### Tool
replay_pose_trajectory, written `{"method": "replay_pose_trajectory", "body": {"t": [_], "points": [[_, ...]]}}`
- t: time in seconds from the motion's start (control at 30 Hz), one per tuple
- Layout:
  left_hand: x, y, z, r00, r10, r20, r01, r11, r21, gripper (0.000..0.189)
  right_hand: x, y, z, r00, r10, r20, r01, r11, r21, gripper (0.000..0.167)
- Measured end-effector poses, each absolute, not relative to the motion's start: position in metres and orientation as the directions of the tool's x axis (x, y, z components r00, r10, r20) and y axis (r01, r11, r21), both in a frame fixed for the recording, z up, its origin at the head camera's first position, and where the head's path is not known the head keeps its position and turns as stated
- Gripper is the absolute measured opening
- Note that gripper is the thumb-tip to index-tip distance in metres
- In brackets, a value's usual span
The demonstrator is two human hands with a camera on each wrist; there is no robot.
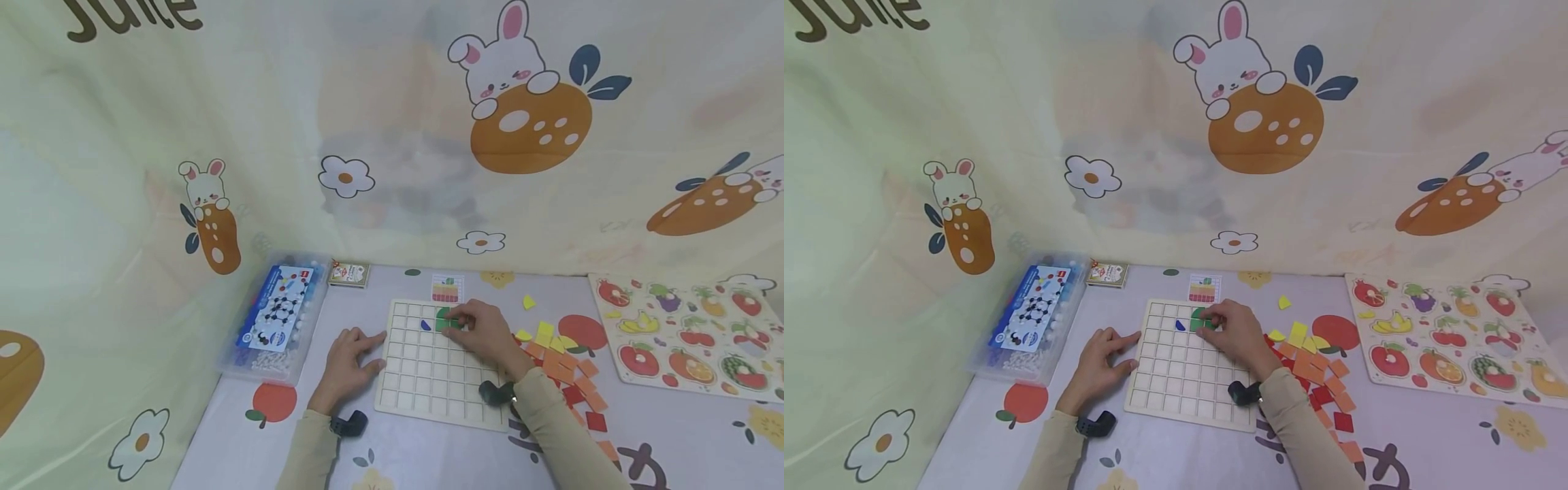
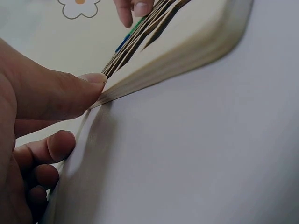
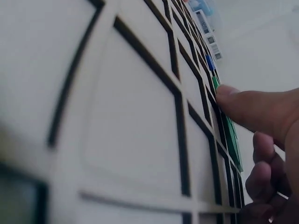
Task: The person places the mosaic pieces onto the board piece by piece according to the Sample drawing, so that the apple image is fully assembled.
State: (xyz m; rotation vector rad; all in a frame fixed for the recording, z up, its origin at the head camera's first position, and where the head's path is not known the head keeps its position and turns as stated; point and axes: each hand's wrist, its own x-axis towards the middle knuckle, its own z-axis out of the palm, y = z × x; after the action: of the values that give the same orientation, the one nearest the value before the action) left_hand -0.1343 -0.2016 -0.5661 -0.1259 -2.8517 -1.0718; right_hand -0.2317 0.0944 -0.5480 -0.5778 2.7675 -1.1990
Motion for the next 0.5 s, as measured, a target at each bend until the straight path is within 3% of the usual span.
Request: {"method": "replay_pose_trajectory", "body": {"t": [0.27,0.5], "points": [[-0.135,-0.2,-0.567,-0.992,0.045,0.118,0.112,0.753,0.649,0.052,-0.238,0.13,-0.536,-0.962,-0.269,0.043,-0.223,0.688,-0.691,0.027],[-0.134,-0.2,-0.566,-0.992,0.039,0.116,0.105,0.756,0.646,0.052,-0.247,0.186,-0.517,-0.989,-0.134,-0.057,-0.066,0.76,-0.646,0.051]]}}
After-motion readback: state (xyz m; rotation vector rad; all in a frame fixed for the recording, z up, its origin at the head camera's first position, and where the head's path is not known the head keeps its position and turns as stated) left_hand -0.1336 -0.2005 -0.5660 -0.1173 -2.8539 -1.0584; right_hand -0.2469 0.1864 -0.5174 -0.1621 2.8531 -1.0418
